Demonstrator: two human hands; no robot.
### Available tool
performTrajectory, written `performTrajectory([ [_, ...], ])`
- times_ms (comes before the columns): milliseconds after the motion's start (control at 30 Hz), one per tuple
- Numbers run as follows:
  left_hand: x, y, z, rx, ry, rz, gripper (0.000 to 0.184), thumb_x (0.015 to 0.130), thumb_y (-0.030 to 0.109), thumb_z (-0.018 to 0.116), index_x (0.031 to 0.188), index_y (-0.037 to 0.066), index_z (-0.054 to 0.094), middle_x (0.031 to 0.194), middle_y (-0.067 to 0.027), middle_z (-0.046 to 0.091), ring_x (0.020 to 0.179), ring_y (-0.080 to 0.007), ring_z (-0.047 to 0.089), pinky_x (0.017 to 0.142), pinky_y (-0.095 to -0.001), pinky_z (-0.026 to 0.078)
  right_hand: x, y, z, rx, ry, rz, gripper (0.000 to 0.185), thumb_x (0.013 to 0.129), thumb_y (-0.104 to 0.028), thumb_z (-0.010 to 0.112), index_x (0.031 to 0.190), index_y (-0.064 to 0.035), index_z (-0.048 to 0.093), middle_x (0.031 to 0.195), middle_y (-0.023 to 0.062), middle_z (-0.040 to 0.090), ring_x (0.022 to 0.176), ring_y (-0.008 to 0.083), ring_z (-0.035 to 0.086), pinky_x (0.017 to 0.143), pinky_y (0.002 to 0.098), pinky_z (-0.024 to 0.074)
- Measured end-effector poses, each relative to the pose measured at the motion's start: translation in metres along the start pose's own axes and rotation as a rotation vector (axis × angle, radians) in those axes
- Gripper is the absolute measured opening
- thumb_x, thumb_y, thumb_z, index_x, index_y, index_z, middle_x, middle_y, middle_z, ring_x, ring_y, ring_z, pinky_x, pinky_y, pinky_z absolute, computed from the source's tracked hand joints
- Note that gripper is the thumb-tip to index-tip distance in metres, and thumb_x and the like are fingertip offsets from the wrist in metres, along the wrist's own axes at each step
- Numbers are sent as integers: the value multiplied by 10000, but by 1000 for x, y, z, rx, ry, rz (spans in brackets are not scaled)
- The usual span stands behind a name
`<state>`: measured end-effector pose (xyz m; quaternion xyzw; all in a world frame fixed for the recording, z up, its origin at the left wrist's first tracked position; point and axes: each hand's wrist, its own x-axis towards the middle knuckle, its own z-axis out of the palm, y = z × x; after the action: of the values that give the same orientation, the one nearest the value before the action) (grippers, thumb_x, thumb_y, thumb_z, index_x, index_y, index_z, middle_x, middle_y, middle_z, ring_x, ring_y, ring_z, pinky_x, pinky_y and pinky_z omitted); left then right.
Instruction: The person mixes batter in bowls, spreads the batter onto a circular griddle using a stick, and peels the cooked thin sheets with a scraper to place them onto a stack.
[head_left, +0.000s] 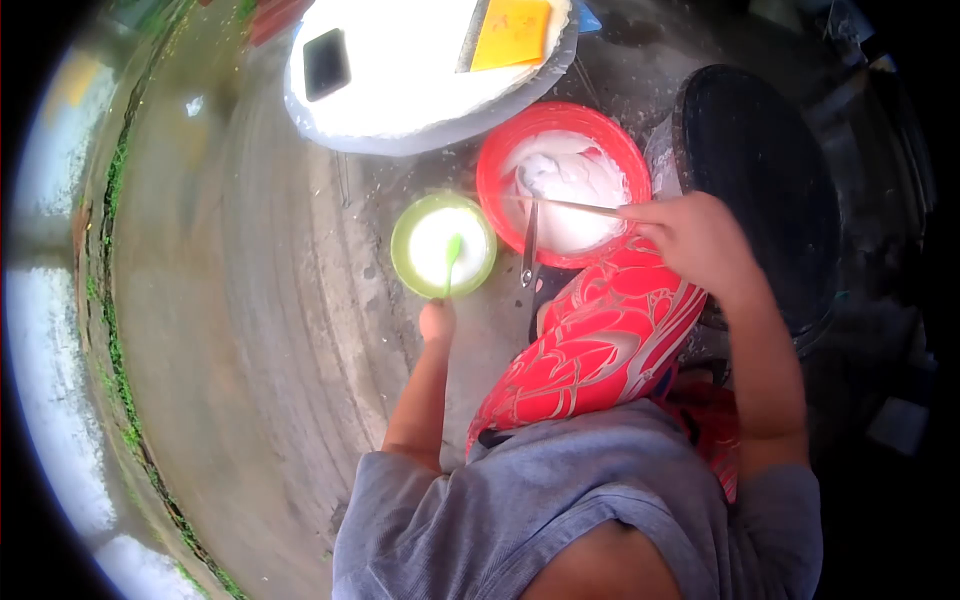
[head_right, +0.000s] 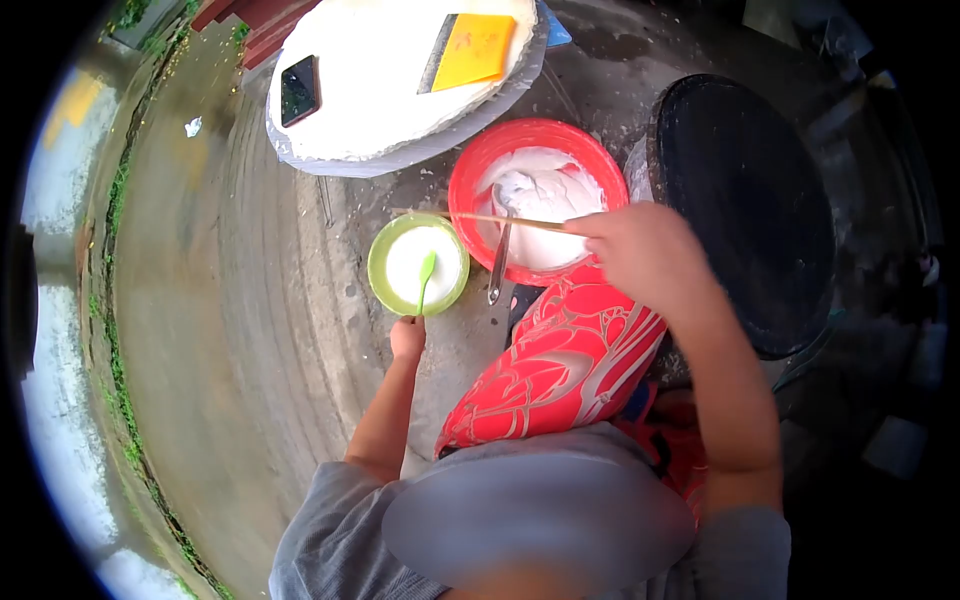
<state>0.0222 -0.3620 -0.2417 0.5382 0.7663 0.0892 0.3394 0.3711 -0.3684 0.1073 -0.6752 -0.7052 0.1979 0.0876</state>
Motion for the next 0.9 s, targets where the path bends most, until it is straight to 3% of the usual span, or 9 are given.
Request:
performTrajectory([
  [67, 17, -27, 19, -32, -72, -55, 303, 805, 267, 514, 832, -14, 626, 821, -238, 617, 802, -407, 585, 712, -440, 466, -28, 6, -26, 198, 49, 13, 243, 785, -74, 578, 1017, -81, 651, 822, 180, 629, 715, 257, 628, 630, 306, 474],
  [133, 27, -40, 26, -126, -44, 68, 191, 813, 129, 537, 815, -56, 583, 578, -93, 583, 501, -153, 599, 446, -307, 475, -57, 13, -43, 302, 109, 28, 244, 798, -31, 565, 1032, -33, 635, 856, 178, 644, 692, 204, 637, 609, 258, 464],
  [167, 27, -42, 24, -119, -47, 71, 191, 813, 129, 537, 815, -56, 583, 578, -93, 583, 501, -153, 599, 446, -307, 475, -73, 21, -48, 323, 155, 27, 238, 808, -10, 553, 1034, -8, 627, 875, 175, 653, 686, 174, 640, 601, 240, 460],
  [233, 14, -21, -4, -134, -124, 5, 246, 750, 196, 564, 863, -17, 612, 809, -220, 627, 823, -384, 597, 713, -424, 472, -105, 36, -54, 331, 175, 138, 244, 820, -6, 544, 1051, -5, 621, 852, 149, 659, 668, 146, 625, 578, 234, 456],
  [433, -27, 69, -66, -7, 93, 158, 263, 819, 270, 559, 1002, 89, 615, 861, -219, 617, 788, -385, 595, 694, -435, 475, -187, 105, -6, 561, 225, 706, 294, 870, -22, 490, 1151, -47, 574, 711, 55, 614, 522, 70, 515, 477, 186, 422],
  [533, -29, 122, -77, 241, 207, 613, 247, 853, 255, 527, 1065, 146, 591, 807, -167, 607, 707, -361, 596, 626, -444, 482, -207, 125, 39, 564, 103, 760, 291, 862, -40, 506, 1142, -68, 582, 676, 67, 612, 554, 94, 553, 502, 220, 452],
  [633, -12, 183, -70, 460, 177, 777, 234, 845, 240, 549, 1045, 136, 613, 755, -144, 610, 677, -311, 617, 583, -404, 489, -212, 140, 89, 499, 86, 722, 293, 838, -54, 537, 1124, -90, 594, 696, 122, 628, 590, 187, 604, 570, 298, 483],
  [667, -2, 202, -63, 564, 149, 873, 214, 845, 220, 537, 1025, 121, 598, 722, -137, 590, 648, -312, 609, 568, -408, 489, -210, 140, 97, 473, 65, 733, 293, 822, -52, 542, 1105, -94, 604, 751, 163, 632, 631, 263, 613, 619, 341, 486],
  [900, 51, 348, 11, 1026, 160, 1562, 100, 751, 141, 520, 819, 85, 568, 735, -64, 579, 703, -222, 603, 541, -353, 486, -177, 150, 109, 93, -1, 613, 368, 790, -58, 527, 1145, -138, 581, 781, 169, 621, 731, 332, 599, 667, 417, 476],
])
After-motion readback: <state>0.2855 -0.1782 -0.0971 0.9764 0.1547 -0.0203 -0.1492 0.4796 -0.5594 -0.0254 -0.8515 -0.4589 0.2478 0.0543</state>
